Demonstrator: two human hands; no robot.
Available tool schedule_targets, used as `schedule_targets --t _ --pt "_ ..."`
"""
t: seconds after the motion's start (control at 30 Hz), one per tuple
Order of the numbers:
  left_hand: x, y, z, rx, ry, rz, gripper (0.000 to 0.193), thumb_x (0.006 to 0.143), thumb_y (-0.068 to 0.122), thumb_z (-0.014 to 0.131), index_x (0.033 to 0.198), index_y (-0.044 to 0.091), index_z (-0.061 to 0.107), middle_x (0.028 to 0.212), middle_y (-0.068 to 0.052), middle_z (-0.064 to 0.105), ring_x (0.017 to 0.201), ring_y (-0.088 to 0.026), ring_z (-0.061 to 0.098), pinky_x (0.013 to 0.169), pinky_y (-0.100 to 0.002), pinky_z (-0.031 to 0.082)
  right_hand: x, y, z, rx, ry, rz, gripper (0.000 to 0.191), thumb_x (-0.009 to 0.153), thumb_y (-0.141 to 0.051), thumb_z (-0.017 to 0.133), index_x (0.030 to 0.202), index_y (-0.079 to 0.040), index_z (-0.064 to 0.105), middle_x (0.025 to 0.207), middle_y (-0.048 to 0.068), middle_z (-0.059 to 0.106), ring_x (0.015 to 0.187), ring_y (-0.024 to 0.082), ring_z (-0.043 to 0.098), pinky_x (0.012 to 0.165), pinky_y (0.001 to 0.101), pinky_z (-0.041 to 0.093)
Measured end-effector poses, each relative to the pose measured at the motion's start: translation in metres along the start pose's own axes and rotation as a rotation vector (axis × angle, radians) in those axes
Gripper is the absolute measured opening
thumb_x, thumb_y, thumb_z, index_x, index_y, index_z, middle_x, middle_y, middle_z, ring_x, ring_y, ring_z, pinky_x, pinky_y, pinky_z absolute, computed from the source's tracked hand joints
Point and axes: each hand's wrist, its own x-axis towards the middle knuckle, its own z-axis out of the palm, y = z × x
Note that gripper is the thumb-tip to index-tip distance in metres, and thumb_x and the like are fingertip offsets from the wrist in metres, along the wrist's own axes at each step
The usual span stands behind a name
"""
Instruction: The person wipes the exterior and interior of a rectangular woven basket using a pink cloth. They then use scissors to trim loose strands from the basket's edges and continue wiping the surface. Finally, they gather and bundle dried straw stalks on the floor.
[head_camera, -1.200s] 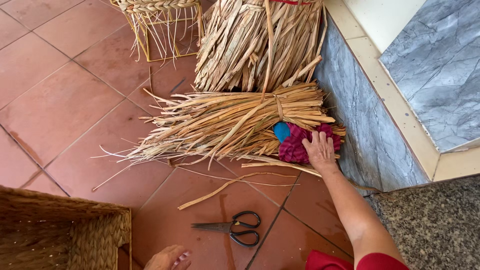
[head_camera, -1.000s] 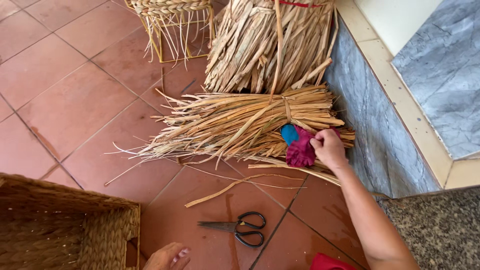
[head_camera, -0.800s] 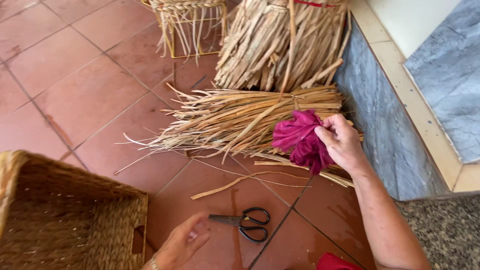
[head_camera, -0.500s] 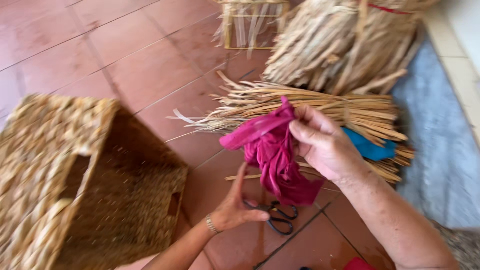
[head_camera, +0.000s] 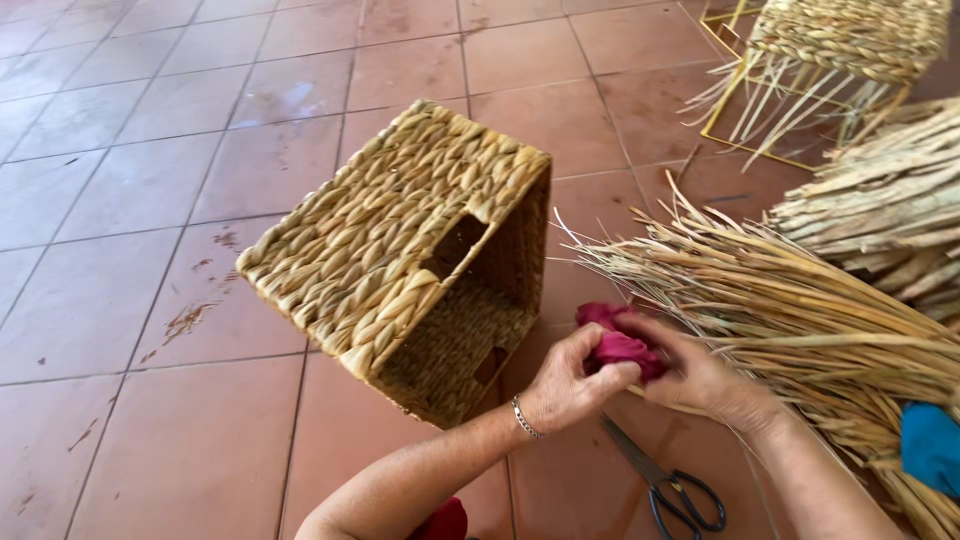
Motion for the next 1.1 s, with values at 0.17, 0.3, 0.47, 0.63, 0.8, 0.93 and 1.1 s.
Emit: schedule_targets --t 0.17,0.3,0.47,0.63,0.8,0.93,1.1 --pt "-0.004 0.002 -0.008 -0.569 -0.076 -0.079 0.026 0.097 0.023 0.064 0.115 0.005 0.067 0.101 0.002 0.067 0.095 -0.007 0.060 0.091 -0.025 0.051 0.026 0.061 0.071 0.502 0.059 0.269 0.087 0.072 -0.026 0.079 0.149 -0.028 0.040 0.145 -0.001 0.053 0.129 0.016 0.055 0.103 0.0548 0.048" --pt "0.005 -0.026 -0.036 -0.108 0.200 0.086 0.033 0.105 0.031 0.064 0.100 -0.001 0.072 0.107 -0.003 0.064 0.102 -0.014 0.062 0.092 -0.030 0.052 0.037 0.051 0.069 0.853 0.182 0.278 0.067 0.084 -0.039 0.065 0.145 -0.017 0.047 0.146 0.010 0.057 0.128 0.037 0.058 0.098 0.0751 0.046" --pt "-0.002 -0.035 -0.042 0.753 0.088 0.365 0.031 0.090 0.034 0.073 0.107 0.009 0.075 0.121 -0.017 0.066 0.112 -0.033 0.063 0.095 -0.045 0.054 0.042 0.037 0.044 1.075 0.044 -0.043 0.067 0.090 -0.046 0.061 0.143 -0.007 0.051 0.139 0.017 0.061 0.129 0.036 0.059 0.098 0.0670 0.048" --pt "-0.028 0.022 -0.039 1.059 -0.256 0.313 0.058 0.077 0.041 0.079 0.126 0.014 0.066 0.120 -0.019 0.064 0.108 -0.041 0.061 0.088 -0.061 0.050 0.062 0.030 0.050 0.808 0.272 0.012 0.049 0.093 -0.032 0.069 0.135 -0.010 0.058 0.123 0.004 0.065 0.110 0.019 0.064 0.097 0.0417 0.054" --pt "-0.075 0.110 -0.114 1.081 0.026 0.277 0.037 0.098 0.043 0.073 0.122 0.017 0.063 0.117 -0.006 0.069 0.120 -0.030 0.065 0.116 -0.049 0.046 0.068 -0.051 0.052 0.544 0.500 -0.242 0.041 0.092 -0.018 0.076 0.129 -0.008 0.063 0.117 0.003 0.066 0.103 0.015 0.064 0.091 0.0335 0.056" --pt "-0.109 0.125 -0.146 1.303 0.592 0.414 0.065 0.079 0.039 0.083 0.131 0.009 0.055 0.136 -0.017 0.056 0.130 -0.039 0.048 0.114 -0.068 0.024 0.069 -0.149 0.097 0.064 0.485 -0.862 0.049 0.092 -0.007 0.080 0.137 -0.012 0.061 0.137 0.006 0.062 0.128 0.018 0.060 0.115 0.0332 0.051" --pt "-0.115 0.078 -0.148 1.201 0.747 0.369 0.082 0.079 0.027 0.078 0.145 -0.001 0.039 0.149 -0.029 0.040 0.143 -0.052 0.029 0.117 -0.069 0.017 0.106 -0.228 0.205 -0.790 0.293 -1.132 0.084 0.061 -0.006 0.079 0.141 -0.012 0.058 0.138 0.020 0.054 0.126 0.039 0.052 0.109 0.0488 0.041"
